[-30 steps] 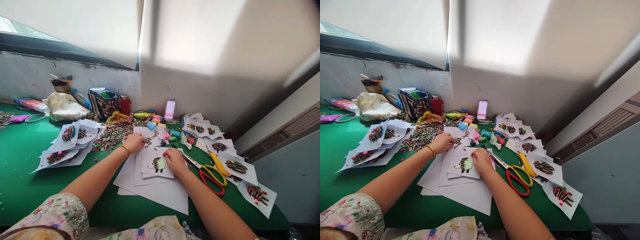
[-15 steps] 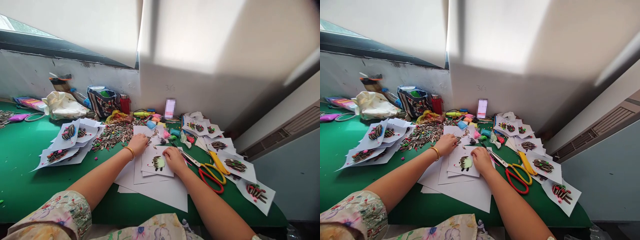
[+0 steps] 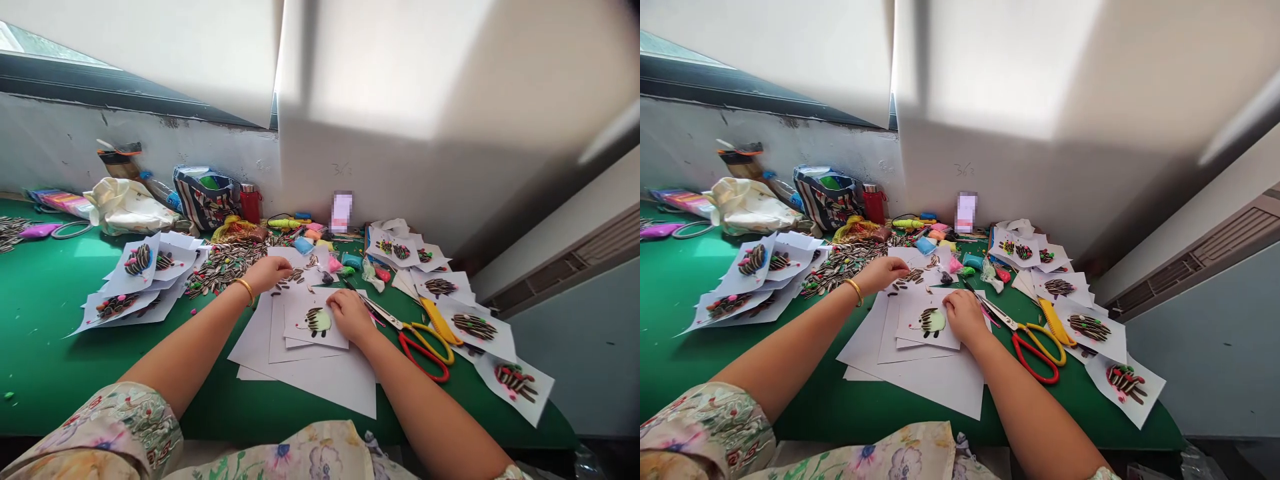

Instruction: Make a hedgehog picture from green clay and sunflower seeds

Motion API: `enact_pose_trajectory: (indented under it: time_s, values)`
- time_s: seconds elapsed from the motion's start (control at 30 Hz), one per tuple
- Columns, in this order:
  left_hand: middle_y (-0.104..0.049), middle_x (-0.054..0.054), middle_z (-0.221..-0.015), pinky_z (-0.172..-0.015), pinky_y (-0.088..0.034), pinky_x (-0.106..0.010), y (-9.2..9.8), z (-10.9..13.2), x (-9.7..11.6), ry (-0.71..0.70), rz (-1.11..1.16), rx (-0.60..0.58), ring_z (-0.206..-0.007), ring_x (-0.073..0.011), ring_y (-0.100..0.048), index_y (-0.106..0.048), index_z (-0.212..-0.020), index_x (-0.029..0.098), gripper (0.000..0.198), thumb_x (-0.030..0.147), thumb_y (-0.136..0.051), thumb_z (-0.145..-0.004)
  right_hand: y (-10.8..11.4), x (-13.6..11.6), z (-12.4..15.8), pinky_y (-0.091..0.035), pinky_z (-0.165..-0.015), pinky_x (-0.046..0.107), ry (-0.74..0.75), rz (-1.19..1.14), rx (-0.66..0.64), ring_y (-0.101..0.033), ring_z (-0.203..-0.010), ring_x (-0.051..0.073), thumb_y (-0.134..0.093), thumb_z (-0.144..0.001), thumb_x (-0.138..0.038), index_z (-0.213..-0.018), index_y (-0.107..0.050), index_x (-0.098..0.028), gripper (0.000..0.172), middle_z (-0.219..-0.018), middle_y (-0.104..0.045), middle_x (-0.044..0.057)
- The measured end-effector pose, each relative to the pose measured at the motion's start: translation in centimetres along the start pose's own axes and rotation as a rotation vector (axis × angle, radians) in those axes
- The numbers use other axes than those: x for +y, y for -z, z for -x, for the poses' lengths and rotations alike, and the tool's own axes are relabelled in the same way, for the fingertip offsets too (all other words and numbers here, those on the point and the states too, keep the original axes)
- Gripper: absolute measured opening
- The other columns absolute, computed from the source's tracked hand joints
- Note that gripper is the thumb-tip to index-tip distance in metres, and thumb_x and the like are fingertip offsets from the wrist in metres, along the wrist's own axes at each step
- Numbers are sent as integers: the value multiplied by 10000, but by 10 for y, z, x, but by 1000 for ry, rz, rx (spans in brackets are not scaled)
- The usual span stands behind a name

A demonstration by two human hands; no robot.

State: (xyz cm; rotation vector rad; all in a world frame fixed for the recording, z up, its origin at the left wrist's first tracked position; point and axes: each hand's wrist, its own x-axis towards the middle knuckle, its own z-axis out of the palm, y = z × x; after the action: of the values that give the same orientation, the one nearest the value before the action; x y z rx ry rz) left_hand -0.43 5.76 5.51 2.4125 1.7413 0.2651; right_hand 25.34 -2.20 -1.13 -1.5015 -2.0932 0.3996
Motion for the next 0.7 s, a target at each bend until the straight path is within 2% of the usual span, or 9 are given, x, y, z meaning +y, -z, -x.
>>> enact_pose_trajectory:
  time_s: [0.07,0.17,0.23,0.47,0.7]
  values:
    - [-728,-6,-968,-773,-488,-244,0,-3,-3,-14,-12,-5,-889,-185,-656,-751,-942,279,221,390,-570,-879,-1,1,0,-377,-933,315,6,-4,2,-521,-1032,198,-488,-914,-120,-914,-687,-218,222,-1020,-652,42]
    - [-682,-82,-1109,-930,-460,-324,-1,-7,-9,30,-68,66,-1067,-253,-603,-755,-964,225,233,286,-549,-875,-1,2,0,-378,-935,315,3,-7,0,-523,-1030,198,-491,-909,-118,-906,-688,-220,222,-1013,-654,39]
    - [-666,-106,-1105,-965,-446,-357,0,-11,-14,66,-98,97,-1088,-270,-586,-751,-972,204,247,244,-531,-868,-1,2,0,-379,-934,315,5,-8,2,-523,-1031,198,-491,-909,-120,-905,-687,-222,222,-1011,-654,37]
    - [-674,-81,-1002,-874,-478,-327,2,-15,-31,103,-151,29,-1005,-259,-608,-756,-858,241,161,265,-614,-785,-1,1,0,-382,-924,316,15,3,-4,-523,-1022,198,-488,-906,-116,-906,-689,-221,226,-1018,-650,38]
    - [-674,-56,-1041,-866,-475,-299,-12,-12,-24,50,-138,-9,-1014,-241,-607,-761,-921,287,194,300,-634,-774,-1,1,0,-382,-924,320,3,8,-11,-519,-1028,199,-483,-909,-120,-909,-691,-222,232,-1023,-650,42]
